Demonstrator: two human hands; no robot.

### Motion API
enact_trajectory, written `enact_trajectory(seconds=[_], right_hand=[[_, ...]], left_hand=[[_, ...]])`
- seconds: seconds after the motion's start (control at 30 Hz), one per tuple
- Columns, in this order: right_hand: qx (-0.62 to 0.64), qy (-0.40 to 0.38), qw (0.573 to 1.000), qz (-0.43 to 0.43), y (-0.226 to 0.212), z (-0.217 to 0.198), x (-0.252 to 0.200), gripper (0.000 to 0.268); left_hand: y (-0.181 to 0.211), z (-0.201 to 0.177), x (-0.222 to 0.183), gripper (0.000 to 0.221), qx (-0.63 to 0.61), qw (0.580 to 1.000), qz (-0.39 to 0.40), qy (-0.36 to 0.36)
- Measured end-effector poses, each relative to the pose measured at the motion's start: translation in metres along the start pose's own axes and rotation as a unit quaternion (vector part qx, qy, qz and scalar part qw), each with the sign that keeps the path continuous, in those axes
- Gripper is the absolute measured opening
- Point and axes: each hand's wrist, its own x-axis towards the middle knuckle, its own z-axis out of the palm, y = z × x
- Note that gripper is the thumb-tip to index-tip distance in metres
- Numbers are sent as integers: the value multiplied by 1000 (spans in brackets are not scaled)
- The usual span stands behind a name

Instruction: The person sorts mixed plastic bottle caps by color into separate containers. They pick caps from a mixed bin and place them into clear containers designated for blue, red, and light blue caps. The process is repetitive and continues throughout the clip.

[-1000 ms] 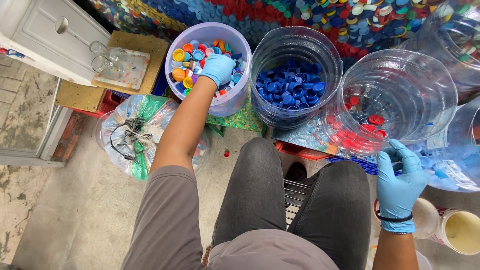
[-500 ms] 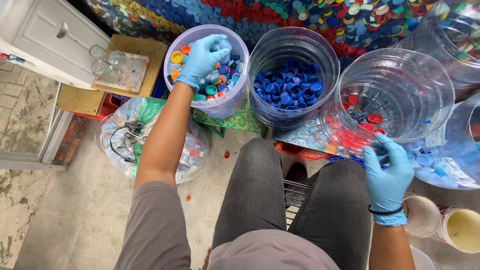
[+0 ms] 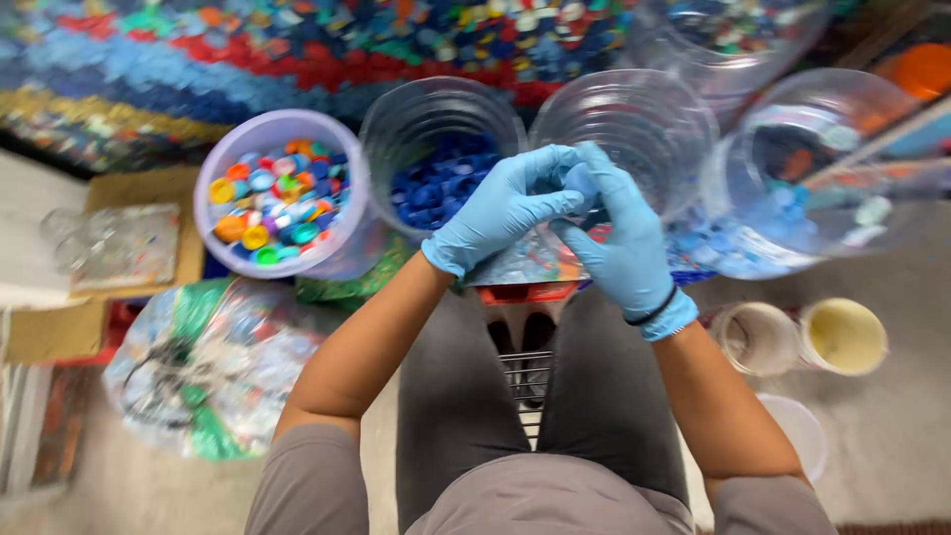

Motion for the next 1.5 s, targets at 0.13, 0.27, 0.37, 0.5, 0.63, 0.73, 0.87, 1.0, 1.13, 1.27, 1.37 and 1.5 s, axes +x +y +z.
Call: enact_trajectory(seconds=[0.13, 0.27, 0.37, 0.5, 0.63, 0.73, 0.87, 1.0, 1.13, 1.27, 1.37, 1.5], right_hand=[[-76, 82, 994, 8, 38, -37, -7, 53], [-110, 126, 985, 31, 54, -84, -5, 40], [-152, 141, 977, 57, 105, -127, -17, 49], [-204, 126, 967, 82, 155, -185, -32, 43], [-453, 68, 880, 126, 185, -229, -56, 60], [-442, 95, 886, 103, 177, -230, -67, 48], [-370, 122, 921, 17, 144, -202, -69, 33], [-257, 107, 960, -21, 120, -155, -67, 21], [-139, 85, 986, 22, 120, -120, -71, 25], [-76, 59, 995, 29, 91, -85, -68, 26], [-67, 33, 996, 46, 86, -68, -72, 19], [-33, 7, 998, 54, 67, -50, -72, 30]], left_hand=[[-40, 37, 42, 38, 4, 999, -11, -53], [-96, 69, 83, 51, -10, 997, -19, -70], [-92, 105, 94, 76, 31, 996, -82, -32], [-61, 137, 100, 81, 133, 977, -158, -62], [-59, 137, 89, 78, 152, 977, -112, -104], [-52, 114, 61, 68, 184, 977, -48, -96], [-36, 51, -1, 46, 209, 977, 40, -14], [-56, -63, -60, 35, 253, 945, 83, 192], [-43, -192, -116, 28, 317, 869, 103, 366], [-33, -313, -152, 31, 466, 757, 47, 455], [-32, -374, -158, 40, 550, 720, -73, 415], [-32, -410, -137, 63, 701, 596, -209, 331]])
